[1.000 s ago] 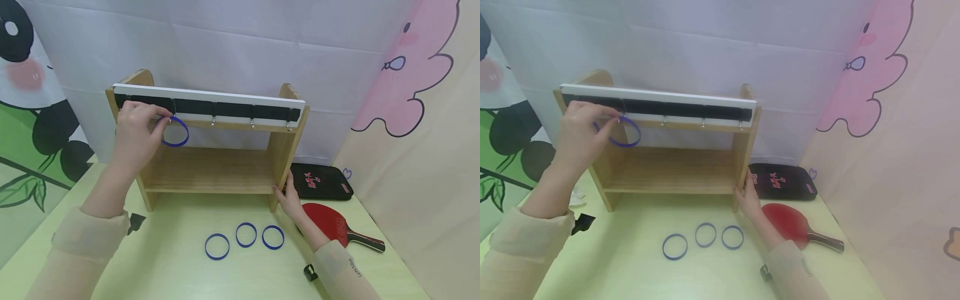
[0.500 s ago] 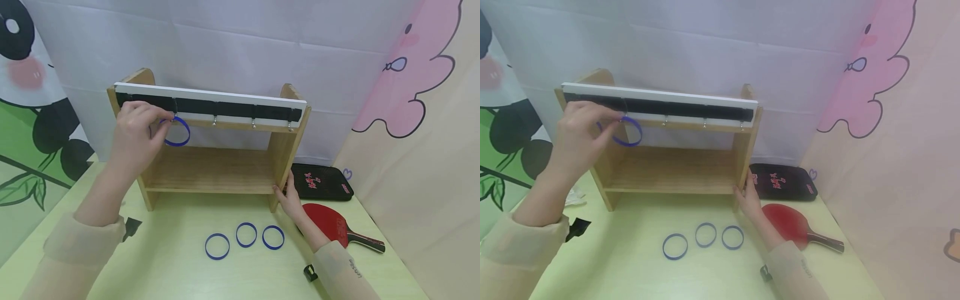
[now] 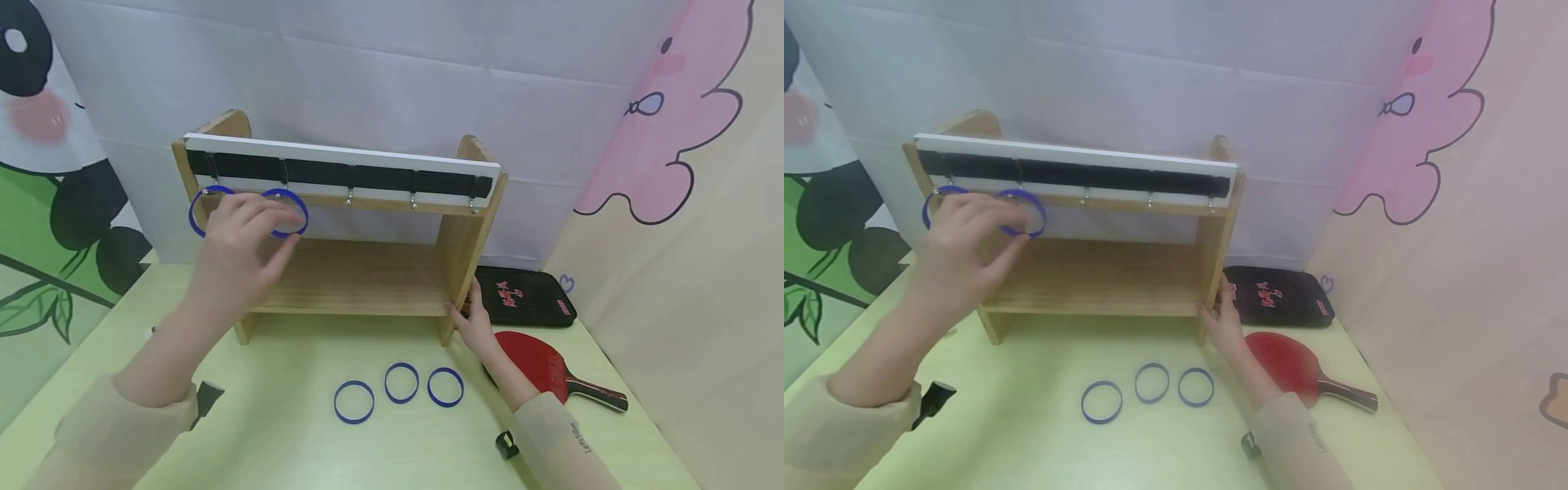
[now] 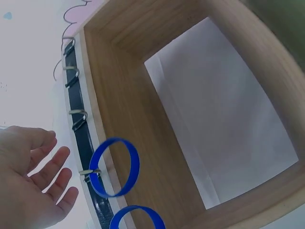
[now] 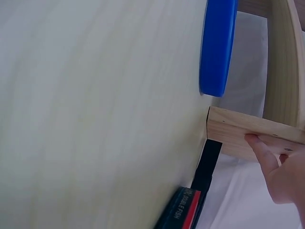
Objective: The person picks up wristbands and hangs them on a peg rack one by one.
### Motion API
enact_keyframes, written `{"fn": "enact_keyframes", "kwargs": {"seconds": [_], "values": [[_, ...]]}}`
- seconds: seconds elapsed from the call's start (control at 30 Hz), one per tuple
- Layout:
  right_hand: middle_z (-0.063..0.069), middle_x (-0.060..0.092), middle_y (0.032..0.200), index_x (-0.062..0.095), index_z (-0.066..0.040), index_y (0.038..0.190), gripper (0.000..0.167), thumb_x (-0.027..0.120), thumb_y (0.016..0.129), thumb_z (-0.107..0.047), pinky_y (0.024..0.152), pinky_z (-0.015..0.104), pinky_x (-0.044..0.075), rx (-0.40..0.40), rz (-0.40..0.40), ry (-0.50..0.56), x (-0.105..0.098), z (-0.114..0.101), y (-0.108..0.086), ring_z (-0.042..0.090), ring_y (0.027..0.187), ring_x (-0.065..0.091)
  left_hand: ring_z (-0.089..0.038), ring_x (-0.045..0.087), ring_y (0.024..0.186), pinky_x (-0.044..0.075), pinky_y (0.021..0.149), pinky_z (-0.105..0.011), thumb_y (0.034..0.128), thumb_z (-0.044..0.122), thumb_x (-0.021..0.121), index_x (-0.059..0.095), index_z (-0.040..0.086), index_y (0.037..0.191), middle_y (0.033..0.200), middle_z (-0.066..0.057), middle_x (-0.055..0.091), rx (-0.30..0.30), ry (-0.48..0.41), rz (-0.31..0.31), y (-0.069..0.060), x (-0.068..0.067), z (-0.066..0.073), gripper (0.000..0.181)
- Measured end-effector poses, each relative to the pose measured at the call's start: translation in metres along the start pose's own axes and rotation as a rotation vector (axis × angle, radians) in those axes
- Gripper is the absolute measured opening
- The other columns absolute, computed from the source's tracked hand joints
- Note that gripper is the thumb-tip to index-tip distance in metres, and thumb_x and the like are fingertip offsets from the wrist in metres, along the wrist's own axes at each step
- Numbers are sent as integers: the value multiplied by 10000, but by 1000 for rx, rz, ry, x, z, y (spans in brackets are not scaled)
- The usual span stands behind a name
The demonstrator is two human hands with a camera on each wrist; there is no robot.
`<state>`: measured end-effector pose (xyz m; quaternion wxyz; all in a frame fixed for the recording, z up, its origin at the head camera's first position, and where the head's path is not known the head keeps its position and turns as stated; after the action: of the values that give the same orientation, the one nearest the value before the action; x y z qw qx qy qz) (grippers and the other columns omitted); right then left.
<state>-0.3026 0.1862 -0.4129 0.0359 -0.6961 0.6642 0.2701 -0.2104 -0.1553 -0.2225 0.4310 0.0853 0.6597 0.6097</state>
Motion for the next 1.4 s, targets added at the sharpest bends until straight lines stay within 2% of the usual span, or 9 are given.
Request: {"fn": "enact_keyframes", "kwargs": {"seconds": [0.23, 0.27, 0.5, 0.7, 0.8, 0.93, 1.07, 1.2, 1.4], "values": [[300, 366, 1366, 63, -118, 1484, 730, 543, 941, -38, 816, 574, 505, -3, -7, 34, -2, -27, -9, 466, 1131, 508, -293, 535, 1016, 396, 937, -455, 758, 1, 740, 685, 36, 961, 955, -101, 688, 43, -49, -88, -18, 15, 4, 214], [303, 362, 1366, 62, -108, 1481, 726, 541, 941, -35, 814, 578, 504, -5, -7, 34, -2, -26, -9, 470, 1125, 507, -284, 536, 1013, 401, 933, -451, 758, 8, 743, 683, 40, 961, 955, -92, 688, 42, -59, -106, -21, 19, 5, 214], [234, 357, 1394, 81, -255, 1477, 739, 577, 942, -134, 787, 539, 529, 0, 7, 40, 1, 11, 3, 440, 1139, 515, -221, 533, 1018, 437, 906, -419, 767, 56, 754, 679, 72, 993, 966, -33, 682, -11, -148, -263, -56, 49, 6, 240], [224, 385, 1381, 88, -256, 1474, 724, 571, 946, -143, 785, 517, 538, -18, 15, 30, 2, 13, 4, 413, 1112, 530, -192, 539, 1027, 471, 900, -408, 776, 122, 757, 679, 94, 1009, 1013, -26, 687, -51, -226, -365, -82, 76, 7, 248], [212, 388, 1396, 94, -248, 1473, 717, 569, 947, -136, 804, 523, 530, 0, 14, 25, 2, 9, 3, 402, 1112, 535, -176, 540, 1043, 482, 908, -408, 782, 143, 757, 685, 122, 1022, 1034, 17, 682, -76, -265, -449, -95, 91, 5, 252], [248, 346, 1421, 83, -169, 1472, 707, 551, 949, -87, 818, 552, 515, 5, 5, 33, 0, -9, -3, 434, 1115, 520, -165, 531, 1073, 462, 942, -431, 800, 200, 748, 685, 164, 1027, 1029, 81, 666, -113, -301, -591, -114, 110, -2, 238], [261, 317, 1434, 74, -126, 1469, 704, 543, 947, -62, 830, 560, 508, 12, 0, 27, -1, -23, -7, 444, 1124, 509, -128, 527, 1028, 449, 925, -425, 809, 199, 740, 684, 197, 1002, 982, 104, 657, -142, -337, -719, -129, 127, -9, 201], [259, 328, 1429, 77, -120, 1472, 702, 539, 948, -57, 830, 558, 508, 14, 3, 21, -1, -26, -8, 439, 1124, 513, -92, 514, 967, 445, 885, -396, 817, 182, 734, 698, 183, 986, 923, 98, 654, -137, -372, -820, -143, 143, -16, 172], [264, 323, 1430, 79, -117, 1479, 708, 539, 945, -46, 830, 588, 494, 5, -1, 46, -1, -25, -8, 452, 1122, 507, -38, 502, 905, 449, 854, -347, 795, 224, 755, 708, 217, 931, 846, 218, 605, -119, -383, -953, -157, 161, -22, 144]]}}
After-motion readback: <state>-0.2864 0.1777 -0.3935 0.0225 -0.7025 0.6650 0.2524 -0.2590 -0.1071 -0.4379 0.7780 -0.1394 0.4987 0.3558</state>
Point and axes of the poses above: each hand's wrist, its own y-axis towards the middle knuckle, its own x-axis out of the palm, z = x × y, the point moved 2 cm from there along y, towards the middle knuckle
